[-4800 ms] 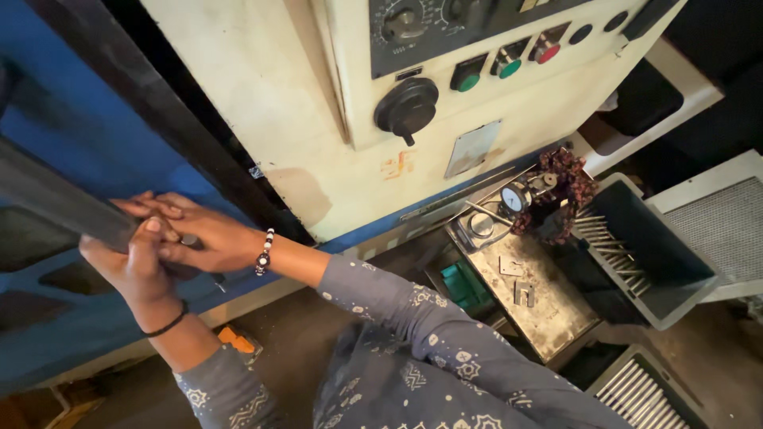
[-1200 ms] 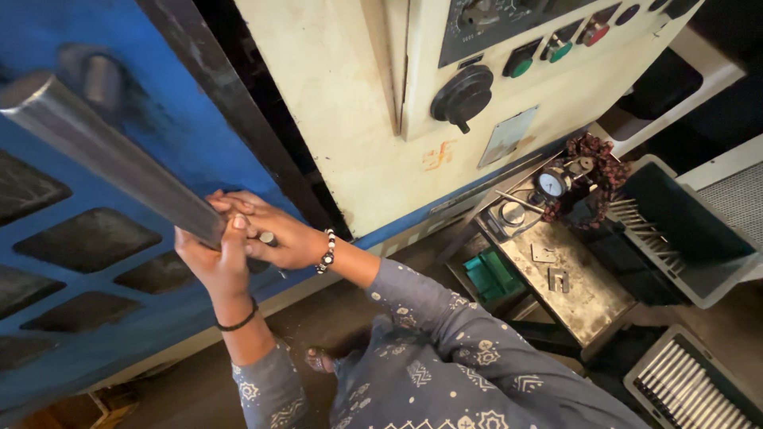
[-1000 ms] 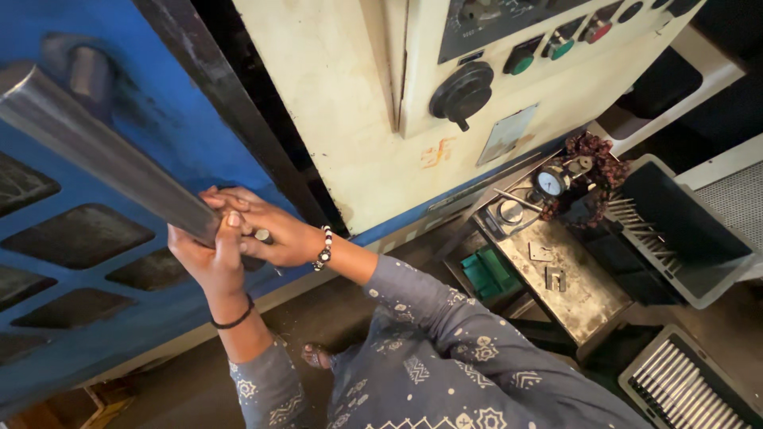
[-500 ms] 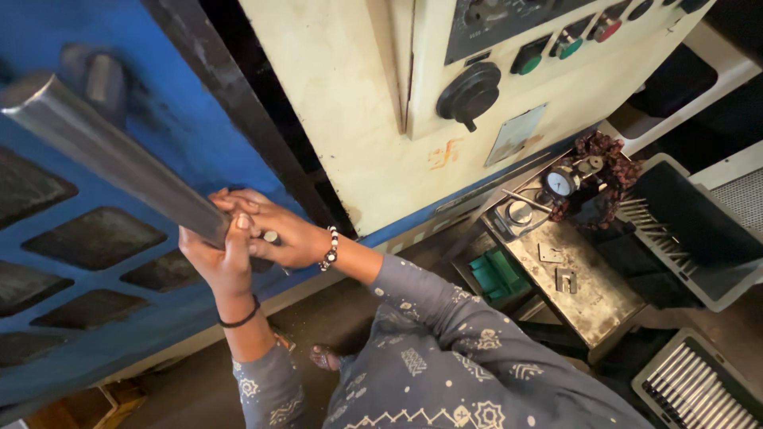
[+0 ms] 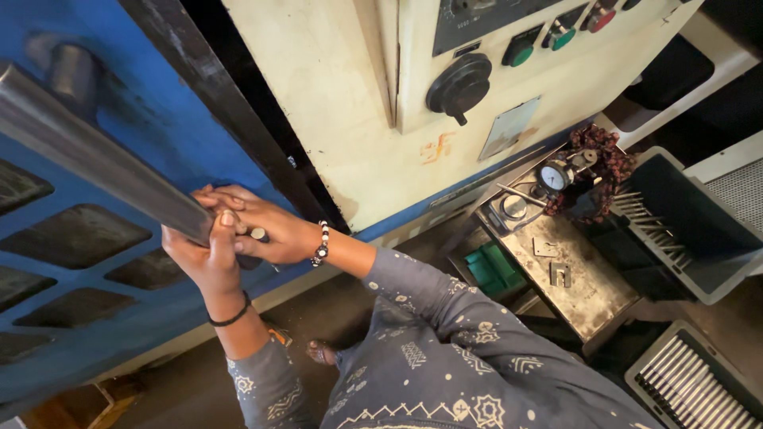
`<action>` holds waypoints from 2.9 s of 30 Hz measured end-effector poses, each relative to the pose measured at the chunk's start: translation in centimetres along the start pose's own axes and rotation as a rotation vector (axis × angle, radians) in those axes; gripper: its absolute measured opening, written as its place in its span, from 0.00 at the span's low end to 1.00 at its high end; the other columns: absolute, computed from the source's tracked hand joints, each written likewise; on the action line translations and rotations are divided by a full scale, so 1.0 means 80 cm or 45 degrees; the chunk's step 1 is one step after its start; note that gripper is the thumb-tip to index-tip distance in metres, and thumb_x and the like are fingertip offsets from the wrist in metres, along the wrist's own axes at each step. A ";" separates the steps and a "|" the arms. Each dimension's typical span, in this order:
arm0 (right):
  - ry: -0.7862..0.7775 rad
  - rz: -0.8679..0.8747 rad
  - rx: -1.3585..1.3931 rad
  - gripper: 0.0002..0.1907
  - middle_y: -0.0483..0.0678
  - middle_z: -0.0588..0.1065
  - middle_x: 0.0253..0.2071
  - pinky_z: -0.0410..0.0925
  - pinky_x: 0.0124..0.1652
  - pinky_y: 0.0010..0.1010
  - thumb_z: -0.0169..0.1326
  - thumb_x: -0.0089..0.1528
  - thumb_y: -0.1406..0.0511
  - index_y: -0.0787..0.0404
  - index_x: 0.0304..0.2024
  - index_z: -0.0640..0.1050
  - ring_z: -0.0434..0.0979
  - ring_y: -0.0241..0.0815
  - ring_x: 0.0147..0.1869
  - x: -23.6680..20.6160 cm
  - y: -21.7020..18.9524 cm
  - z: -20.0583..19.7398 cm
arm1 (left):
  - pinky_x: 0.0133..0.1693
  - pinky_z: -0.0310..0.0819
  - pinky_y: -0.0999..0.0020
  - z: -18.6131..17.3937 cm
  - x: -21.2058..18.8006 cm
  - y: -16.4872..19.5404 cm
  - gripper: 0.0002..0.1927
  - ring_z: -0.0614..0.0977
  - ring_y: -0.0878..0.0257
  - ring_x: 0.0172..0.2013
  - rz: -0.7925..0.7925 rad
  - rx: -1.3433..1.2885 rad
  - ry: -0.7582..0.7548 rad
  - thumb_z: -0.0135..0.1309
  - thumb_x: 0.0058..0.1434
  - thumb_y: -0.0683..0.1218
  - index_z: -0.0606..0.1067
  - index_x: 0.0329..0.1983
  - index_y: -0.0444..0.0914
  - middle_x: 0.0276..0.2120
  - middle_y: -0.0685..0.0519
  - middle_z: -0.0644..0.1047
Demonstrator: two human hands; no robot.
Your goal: The person picks up metal rods from a green tray, measures them with a dial indicator, and inserts them into a machine. They repeat this process for several rods, placing measured rods into a gray bin.
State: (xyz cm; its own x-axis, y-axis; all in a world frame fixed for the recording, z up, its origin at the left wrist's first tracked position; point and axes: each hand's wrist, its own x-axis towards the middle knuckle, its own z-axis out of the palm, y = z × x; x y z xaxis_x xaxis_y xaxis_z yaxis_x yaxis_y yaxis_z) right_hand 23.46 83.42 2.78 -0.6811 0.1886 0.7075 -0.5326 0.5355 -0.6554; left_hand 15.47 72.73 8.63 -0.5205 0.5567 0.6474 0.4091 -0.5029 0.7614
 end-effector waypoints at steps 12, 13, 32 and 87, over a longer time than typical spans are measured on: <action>-0.012 -0.024 -0.049 0.29 0.53 0.60 0.74 0.54 0.76 0.43 0.54 0.69 0.56 0.61 0.69 0.67 0.55 0.56 0.80 0.001 -0.003 -0.002 | 0.65 0.70 0.56 0.001 0.002 0.001 0.08 0.82 0.60 0.37 0.018 -0.032 -0.032 0.53 0.66 0.37 0.72 0.47 0.34 0.26 0.52 0.75; -0.012 -0.022 -0.054 0.30 0.53 0.60 0.75 0.54 0.76 0.43 0.53 0.69 0.55 0.61 0.69 0.67 0.55 0.56 0.80 0.001 -0.003 -0.002 | 0.65 0.70 0.56 0.001 0.003 0.001 0.08 0.82 0.60 0.37 0.020 -0.022 -0.033 0.54 0.67 0.38 0.72 0.47 0.34 0.26 0.52 0.75; -0.013 -0.050 -0.032 0.29 0.54 0.60 0.75 0.55 0.76 0.45 0.55 0.67 0.58 0.62 0.68 0.67 0.56 0.58 0.78 0.004 -0.004 -0.005 | 0.65 0.68 0.58 0.002 0.002 0.000 0.10 0.82 0.60 0.38 0.006 -0.038 -0.023 0.59 0.68 0.43 0.72 0.48 0.34 0.27 0.52 0.75; -0.036 0.026 -0.151 0.37 0.47 0.60 0.74 0.58 0.76 0.43 0.42 0.72 0.43 0.57 0.75 0.60 0.59 0.54 0.78 0.022 0.008 0.030 | 0.62 0.67 0.58 -0.034 0.017 -0.009 0.08 0.82 0.59 0.41 0.027 -0.065 -0.083 0.58 0.68 0.41 0.72 0.44 0.32 0.30 0.50 0.76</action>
State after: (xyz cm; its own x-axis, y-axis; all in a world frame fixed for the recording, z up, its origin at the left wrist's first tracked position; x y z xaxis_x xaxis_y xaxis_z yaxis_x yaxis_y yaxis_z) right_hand 20.70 82.09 2.95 -0.7056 0.1781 0.6859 -0.4569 0.6256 -0.6324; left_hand 12.39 72.07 8.86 -0.4614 0.5869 0.6653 0.3801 -0.5468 0.7460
